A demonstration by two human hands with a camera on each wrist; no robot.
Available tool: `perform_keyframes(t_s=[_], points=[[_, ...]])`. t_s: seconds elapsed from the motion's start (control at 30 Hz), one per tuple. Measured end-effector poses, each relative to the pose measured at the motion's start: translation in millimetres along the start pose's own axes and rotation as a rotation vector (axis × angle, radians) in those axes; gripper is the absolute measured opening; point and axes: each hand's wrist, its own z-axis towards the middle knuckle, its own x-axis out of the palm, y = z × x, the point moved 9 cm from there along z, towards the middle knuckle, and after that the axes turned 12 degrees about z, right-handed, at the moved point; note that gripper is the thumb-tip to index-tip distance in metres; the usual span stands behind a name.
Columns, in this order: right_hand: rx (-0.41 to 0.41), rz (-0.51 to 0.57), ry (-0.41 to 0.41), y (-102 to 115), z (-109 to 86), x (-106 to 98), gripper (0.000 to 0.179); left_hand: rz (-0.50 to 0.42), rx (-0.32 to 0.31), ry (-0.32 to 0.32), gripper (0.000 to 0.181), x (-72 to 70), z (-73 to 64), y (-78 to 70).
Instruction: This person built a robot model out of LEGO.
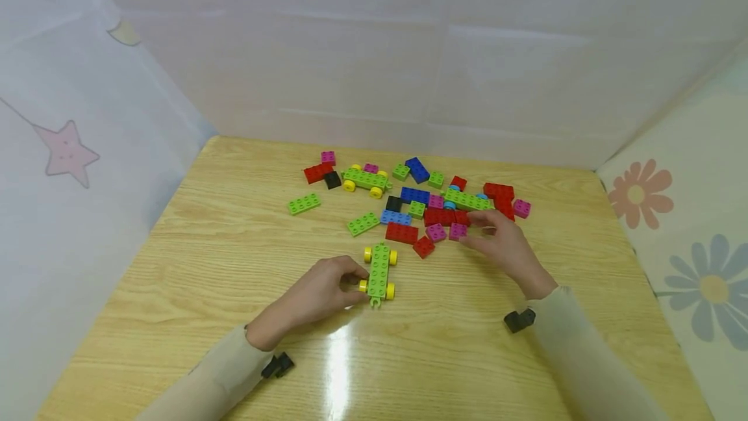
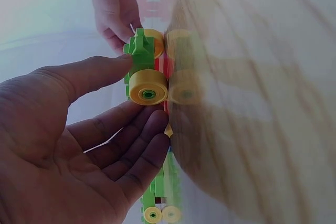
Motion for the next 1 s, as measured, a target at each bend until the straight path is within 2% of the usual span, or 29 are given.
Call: perform_keyframes(t_s=[0.3,0.53,1.0], points=[[0.007,-0.023,-0.015,-9.7,6.3,-4.6,0.055,0.008,0.006,-0.007,0.03,-1.0,-0.1,-0.5],[0.037,-0.02,0.009,-17.2,11.7,0.3,0.052,0.034,0.011,-0.006,0.029,-0.3,-0.1,0.3],[0.029,-0.069,0.014,-15.6,15.4,5.5,0.048,0.053,0.021,-0.001,0.028,0.9,1.3,-0.4]])
